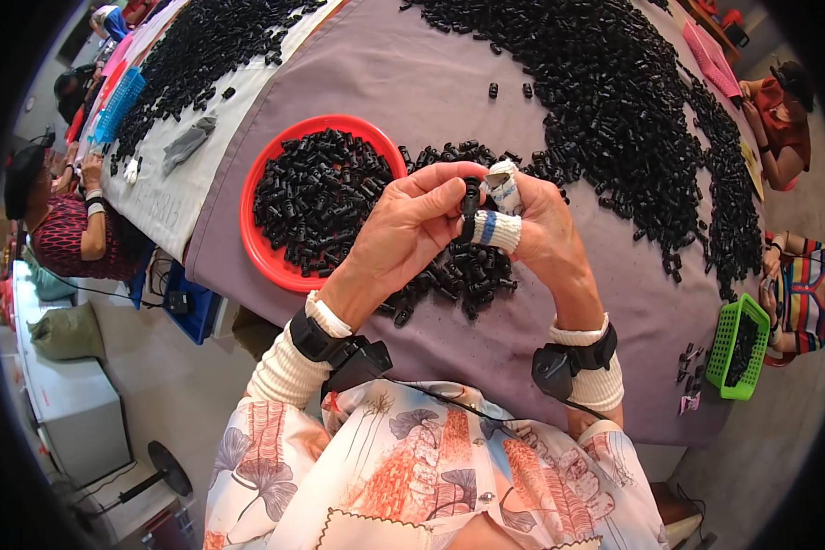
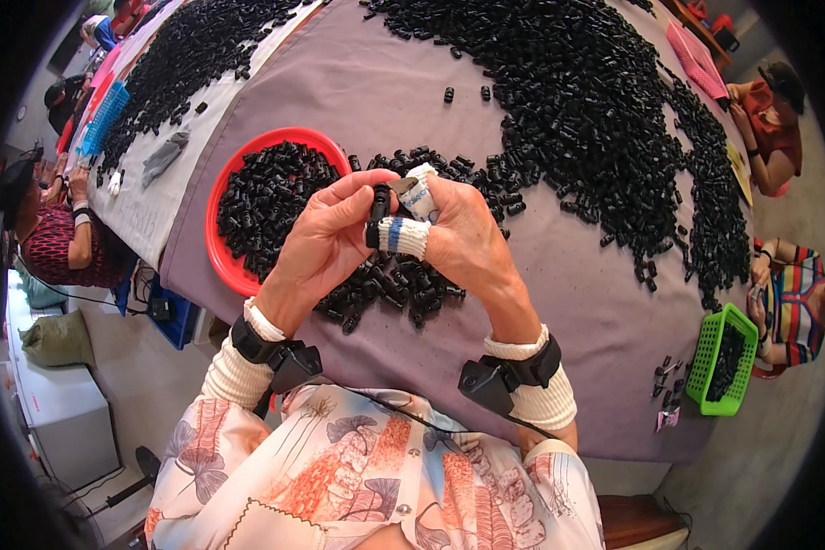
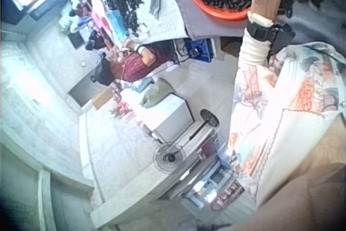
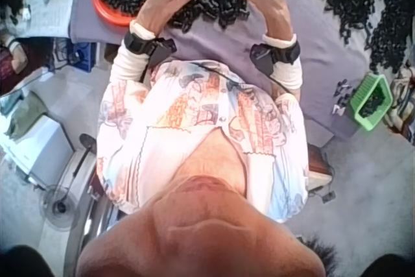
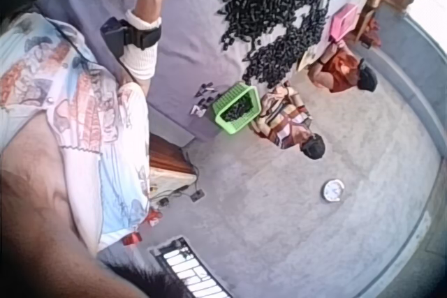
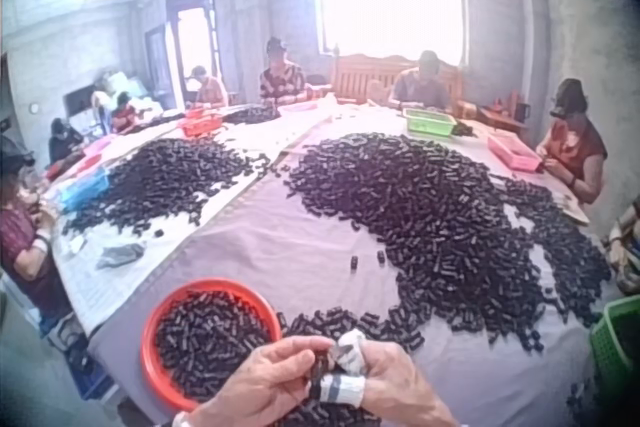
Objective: Sort small black components into a container by matching their shapes and characteristics.
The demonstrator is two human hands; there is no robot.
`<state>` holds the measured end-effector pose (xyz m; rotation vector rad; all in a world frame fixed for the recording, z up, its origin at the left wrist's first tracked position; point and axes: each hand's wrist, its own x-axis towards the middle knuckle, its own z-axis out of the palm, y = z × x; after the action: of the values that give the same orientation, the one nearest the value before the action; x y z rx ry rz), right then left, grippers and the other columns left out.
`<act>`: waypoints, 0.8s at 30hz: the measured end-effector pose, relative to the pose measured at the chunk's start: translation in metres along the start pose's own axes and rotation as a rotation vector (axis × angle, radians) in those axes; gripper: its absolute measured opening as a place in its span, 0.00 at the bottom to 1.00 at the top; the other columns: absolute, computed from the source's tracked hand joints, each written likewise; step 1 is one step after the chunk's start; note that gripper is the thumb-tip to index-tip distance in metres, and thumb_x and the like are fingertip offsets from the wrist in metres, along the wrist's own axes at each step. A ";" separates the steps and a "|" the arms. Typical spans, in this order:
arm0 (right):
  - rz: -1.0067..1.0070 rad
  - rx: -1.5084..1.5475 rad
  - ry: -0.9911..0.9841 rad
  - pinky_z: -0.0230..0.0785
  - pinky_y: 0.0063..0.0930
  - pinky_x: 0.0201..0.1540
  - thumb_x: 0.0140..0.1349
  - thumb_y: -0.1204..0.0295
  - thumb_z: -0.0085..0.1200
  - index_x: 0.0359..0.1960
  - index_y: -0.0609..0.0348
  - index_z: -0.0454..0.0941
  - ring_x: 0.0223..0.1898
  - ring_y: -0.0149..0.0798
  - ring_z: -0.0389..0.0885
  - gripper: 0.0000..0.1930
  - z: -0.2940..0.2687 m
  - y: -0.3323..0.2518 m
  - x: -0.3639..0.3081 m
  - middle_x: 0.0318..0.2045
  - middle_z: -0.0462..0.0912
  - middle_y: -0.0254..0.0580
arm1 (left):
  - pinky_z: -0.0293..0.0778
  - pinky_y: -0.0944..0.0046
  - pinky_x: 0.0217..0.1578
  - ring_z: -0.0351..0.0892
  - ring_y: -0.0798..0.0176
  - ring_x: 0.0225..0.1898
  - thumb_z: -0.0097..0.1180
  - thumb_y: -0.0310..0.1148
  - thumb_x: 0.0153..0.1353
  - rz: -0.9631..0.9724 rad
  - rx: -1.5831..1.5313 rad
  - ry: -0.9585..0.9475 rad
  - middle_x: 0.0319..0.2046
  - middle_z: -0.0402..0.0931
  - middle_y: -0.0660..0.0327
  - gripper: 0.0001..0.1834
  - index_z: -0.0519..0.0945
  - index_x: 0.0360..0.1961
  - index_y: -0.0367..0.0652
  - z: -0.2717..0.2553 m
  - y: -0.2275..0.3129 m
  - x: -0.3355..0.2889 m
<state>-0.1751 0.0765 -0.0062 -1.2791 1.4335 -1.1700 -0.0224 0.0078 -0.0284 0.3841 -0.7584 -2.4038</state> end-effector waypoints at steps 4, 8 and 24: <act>0.012 -0.044 0.010 0.61 0.22 0.26 0.44 0.67 0.63 0.26 0.62 0.73 0.22 0.27 0.67 0.14 0.001 -0.003 0.000 0.20 0.70 0.32 | 0.73 0.72 0.39 0.76 0.72 0.37 0.49 0.29 0.63 0.002 -0.004 0.022 0.36 0.77 0.60 0.14 0.73 0.48 0.34 -0.003 0.000 -0.001; -0.005 -0.066 0.020 0.61 0.23 0.25 0.43 0.66 0.63 0.26 0.63 0.73 0.22 0.27 0.67 0.15 0.001 0.002 0.001 0.19 0.70 0.33 | 0.74 0.72 0.39 0.76 0.71 0.38 0.50 0.27 0.62 -0.004 -0.028 0.003 0.37 0.77 0.59 0.14 0.73 0.49 0.34 -0.004 0.000 -0.002; -0.024 -0.138 -0.048 0.63 0.25 0.25 0.43 0.62 0.63 0.27 0.64 0.74 0.20 0.29 0.68 0.18 -0.002 0.003 0.003 0.18 0.72 0.36 | 0.76 0.67 0.41 0.77 0.68 0.39 0.50 0.26 0.62 -0.017 -0.057 -0.039 0.39 0.77 0.57 0.13 0.73 0.48 0.34 -0.010 -0.003 0.000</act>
<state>-0.1777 0.0741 -0.0093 -1.4133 1.4884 -1.0643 -0.0190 0.0057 -0.0385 0.3224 -0.7052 -2.4492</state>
